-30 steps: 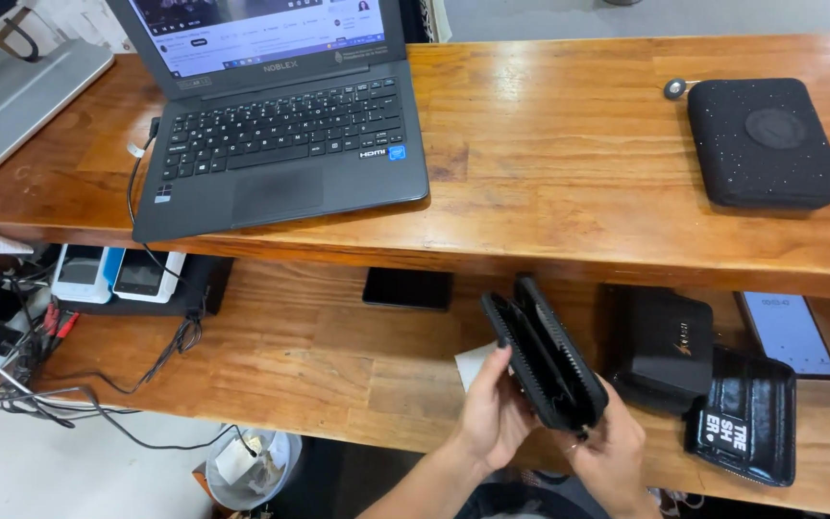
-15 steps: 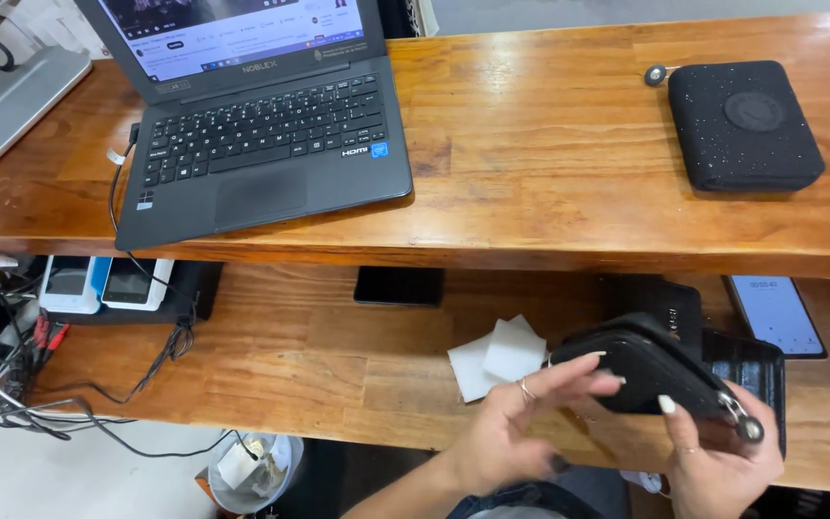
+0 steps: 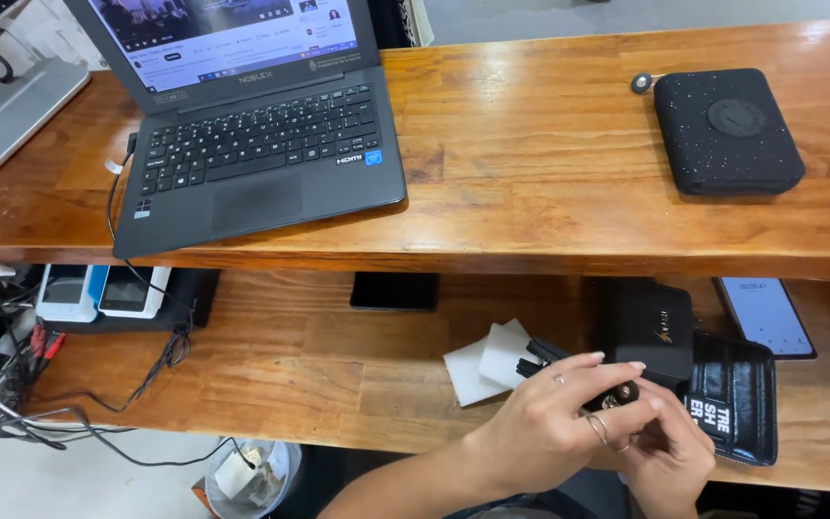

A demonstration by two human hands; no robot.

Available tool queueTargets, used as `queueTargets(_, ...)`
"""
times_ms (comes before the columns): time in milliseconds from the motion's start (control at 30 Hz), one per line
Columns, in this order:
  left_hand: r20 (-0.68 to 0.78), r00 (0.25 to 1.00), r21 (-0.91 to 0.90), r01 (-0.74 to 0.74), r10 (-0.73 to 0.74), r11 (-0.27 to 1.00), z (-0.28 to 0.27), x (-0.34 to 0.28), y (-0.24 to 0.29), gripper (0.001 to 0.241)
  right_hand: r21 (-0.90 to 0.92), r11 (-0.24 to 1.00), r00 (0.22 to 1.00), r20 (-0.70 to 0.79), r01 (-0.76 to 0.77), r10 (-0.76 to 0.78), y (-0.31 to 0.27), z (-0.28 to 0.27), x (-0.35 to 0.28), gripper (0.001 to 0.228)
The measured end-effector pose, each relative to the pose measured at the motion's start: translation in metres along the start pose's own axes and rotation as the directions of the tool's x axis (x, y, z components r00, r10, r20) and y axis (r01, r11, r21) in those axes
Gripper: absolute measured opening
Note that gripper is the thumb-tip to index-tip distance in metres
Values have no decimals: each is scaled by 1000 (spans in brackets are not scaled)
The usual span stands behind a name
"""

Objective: The person is unzipping black wallets, inserting small white cards into them, and zipping them back up while arranging them on a counter.

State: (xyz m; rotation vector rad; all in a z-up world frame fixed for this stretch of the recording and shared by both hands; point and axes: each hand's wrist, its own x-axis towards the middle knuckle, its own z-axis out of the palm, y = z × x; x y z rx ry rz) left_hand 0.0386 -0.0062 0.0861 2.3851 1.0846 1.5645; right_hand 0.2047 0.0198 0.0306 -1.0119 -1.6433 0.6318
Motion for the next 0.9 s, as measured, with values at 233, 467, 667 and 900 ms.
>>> queueTargets(233, -10, 953, 292, -287, 304, 912, -21, 39, 17, 24, 79, 992, 995, -27, 102, -100, -6, 6, 10, 20)
queueTargets(467, 157, 883, 485, -459, 441, 745, -30, 37, 1, 28, 128, 980, 988, -65, 150, -143, 8, 2, -2, 28)
queueTargets(667, -43, 948, 43, -314, 316, 948, -20, 34, 2, 18, 209, 949, 971, -89, 235, -220, 24, 6, -5, 24)
queueTargets(900, -102, 989, -252, -126, 103, 959, -25, 37, 18, 23, 54, 985, 984, -79, 164, -160, 12, 10, -1, 39)
